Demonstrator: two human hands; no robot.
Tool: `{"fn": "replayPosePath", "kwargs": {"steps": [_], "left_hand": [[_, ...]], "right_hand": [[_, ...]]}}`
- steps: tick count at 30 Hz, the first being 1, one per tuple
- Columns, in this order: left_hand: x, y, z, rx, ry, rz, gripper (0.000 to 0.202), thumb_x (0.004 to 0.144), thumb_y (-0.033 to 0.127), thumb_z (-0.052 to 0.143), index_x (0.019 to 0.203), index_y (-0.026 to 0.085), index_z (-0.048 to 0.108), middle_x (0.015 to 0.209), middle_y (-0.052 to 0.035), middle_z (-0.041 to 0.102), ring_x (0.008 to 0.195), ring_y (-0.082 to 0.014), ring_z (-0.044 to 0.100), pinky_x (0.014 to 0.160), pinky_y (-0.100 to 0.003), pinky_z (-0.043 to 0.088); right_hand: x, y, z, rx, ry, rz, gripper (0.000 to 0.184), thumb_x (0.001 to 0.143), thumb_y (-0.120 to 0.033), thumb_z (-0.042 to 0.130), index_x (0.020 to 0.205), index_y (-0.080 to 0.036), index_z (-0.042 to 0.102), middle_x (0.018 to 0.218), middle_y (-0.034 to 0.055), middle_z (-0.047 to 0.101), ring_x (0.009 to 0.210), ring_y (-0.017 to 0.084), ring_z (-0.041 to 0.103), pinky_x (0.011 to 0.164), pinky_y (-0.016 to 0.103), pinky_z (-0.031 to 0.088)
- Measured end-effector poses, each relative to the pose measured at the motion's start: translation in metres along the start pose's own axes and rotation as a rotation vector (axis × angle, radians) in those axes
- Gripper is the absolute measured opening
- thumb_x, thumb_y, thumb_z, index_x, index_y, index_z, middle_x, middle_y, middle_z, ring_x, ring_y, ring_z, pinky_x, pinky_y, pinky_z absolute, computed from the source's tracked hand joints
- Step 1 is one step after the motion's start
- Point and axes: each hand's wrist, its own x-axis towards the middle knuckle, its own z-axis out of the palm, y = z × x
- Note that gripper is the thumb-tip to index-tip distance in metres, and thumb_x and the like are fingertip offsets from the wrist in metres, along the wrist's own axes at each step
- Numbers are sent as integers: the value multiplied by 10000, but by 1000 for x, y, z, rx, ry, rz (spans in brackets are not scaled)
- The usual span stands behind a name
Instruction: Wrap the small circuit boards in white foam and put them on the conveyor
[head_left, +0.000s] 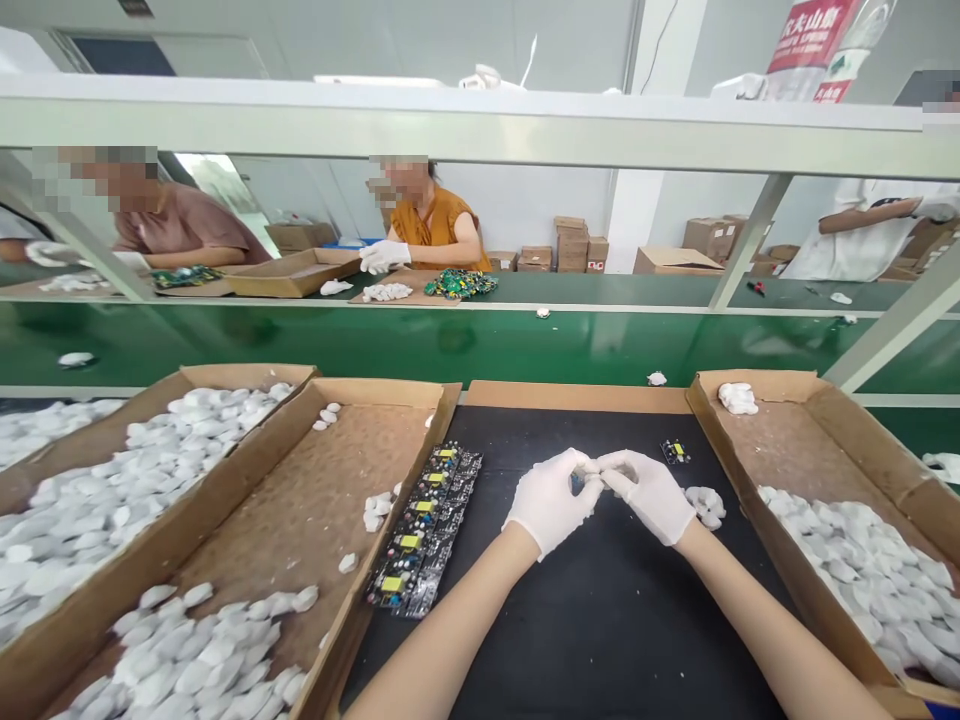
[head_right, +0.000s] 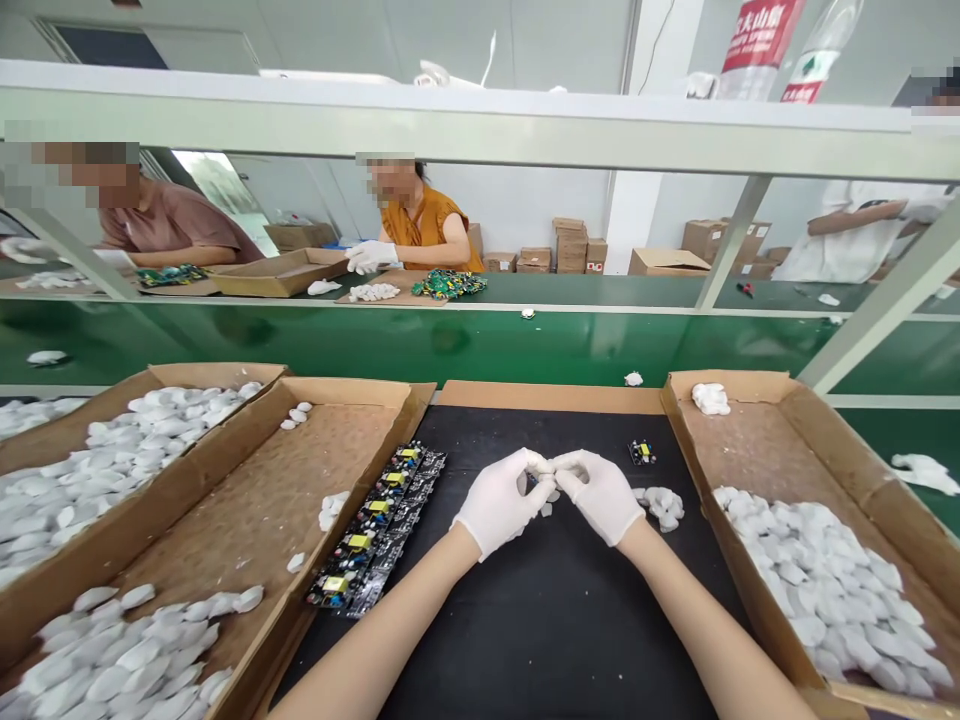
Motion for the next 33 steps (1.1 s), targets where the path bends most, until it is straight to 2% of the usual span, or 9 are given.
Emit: {"fn": "replayPosePath", "kwargs": {"steps": [3, 7, 9, 12, 16, 20, 25, 29, 33], "left_hand": [[2, -4, -3, -45, 21, 5, 80, 771, 255, 548, 806, 234, 617, 669, 54, 637, 550, -92, 548, 560, -203, 413], [12, -17, -15, -10, 189, -101, 123, 801, 297, 528, 852, 230, 616, 731, 35, 645, 598, -103, 561, 620, -220, 440], [17, -24, -21, 161, 202, -163, 174, 828, 347, 508, 889, 243, 632, 775, 12, 654, 697, -142, 599, 685, -256, 451], [23, -30, -25, 469, 78, -211, 225, 841, 353, 488, 848, 232, 678, 862, -59, 661, 855, -238, 614, 757, -340, 452], [24, -30, -24, 553, 23, -240, 288, 859, 311, 453, 997, 203, 681, 977, -118, 647, 904, -278, 606, 784, -377, 454], [20, -27, -24, 410, 110, -173, 331, 897, 272, 395, 1137, 232, 619, 1103, -71, 628, 963, -221, 596, 859, -330, 452], [15, -28, -18, 109, 182, -56, 291, 899, 254, 414, 1065, 249, 653, 1054, -26, 649, 885, -160, 626, 845, -287, 495], [14, -27, -15, -105, 171, 13, 273, 897, 257, 424, 1029, 236, 662, 1072, -30, 648, 890, -152, 632, 797, -266, 522], [11, -19, -19, -332, 98, 110, 256, 895, 280, 438, 987, 197, 663, 1068, -48, 651, 896, -150, 626, 783, -265, 525]], "right_hand": [[-1, 4, 1, -124, 102, -33, 161, 726, -272, 561, 824, -208, 670, 838, 42, 706, 750, 178, 635, 742, 324, 504], [2, 2, -9, -156, 209, 3, 181, 735, -284, 532, 792, -208, 686, 800, 40, 695, 750, 176, 616, 721, 310, 483], [3, -2, -14, -57, 166, 57, 261, 766, -348, 500, 823, -182, 693, 714, 34, 662, 663, 156, 587, 628, 283, 468], [-1, -7, -13, 55, 62, 71, 366, 804, -411, 454, 880, -150, 698, 631, 21, 604, 564, 126, 526, 530, 249, 420], [-12, -3, 9, -4, -95, 55, 280, 786, -334, 515, 932, -175, 693, 719, 26, 635, 633, 137, 568, 618, 266, 458], [-22, 0, 34, -290, -159, -140, 308, 723, -195, 581, 1018, -223, 669, 812, 23, 628, 663, 140, 545, 682, 286, 461], [-26, -7, 46, -499, -275, -313, 180, 752, -101, 532, 769, -228, 658, 749, 1, 655, 737, 157, 562, 720, 281, 421], [-26, -8, 43, -393, -258, -194, 146, 756, -134, 531, 722, -220, 644, 742, -7, 690, 686, 149, 584, 693, 282, 429], [-23, -11, 33, 27, -204, 101, 125, 726, -235, 605, 834, -180, 633, 757, 24, 714, 689, 151, 623, 660, 273, 463]]}}
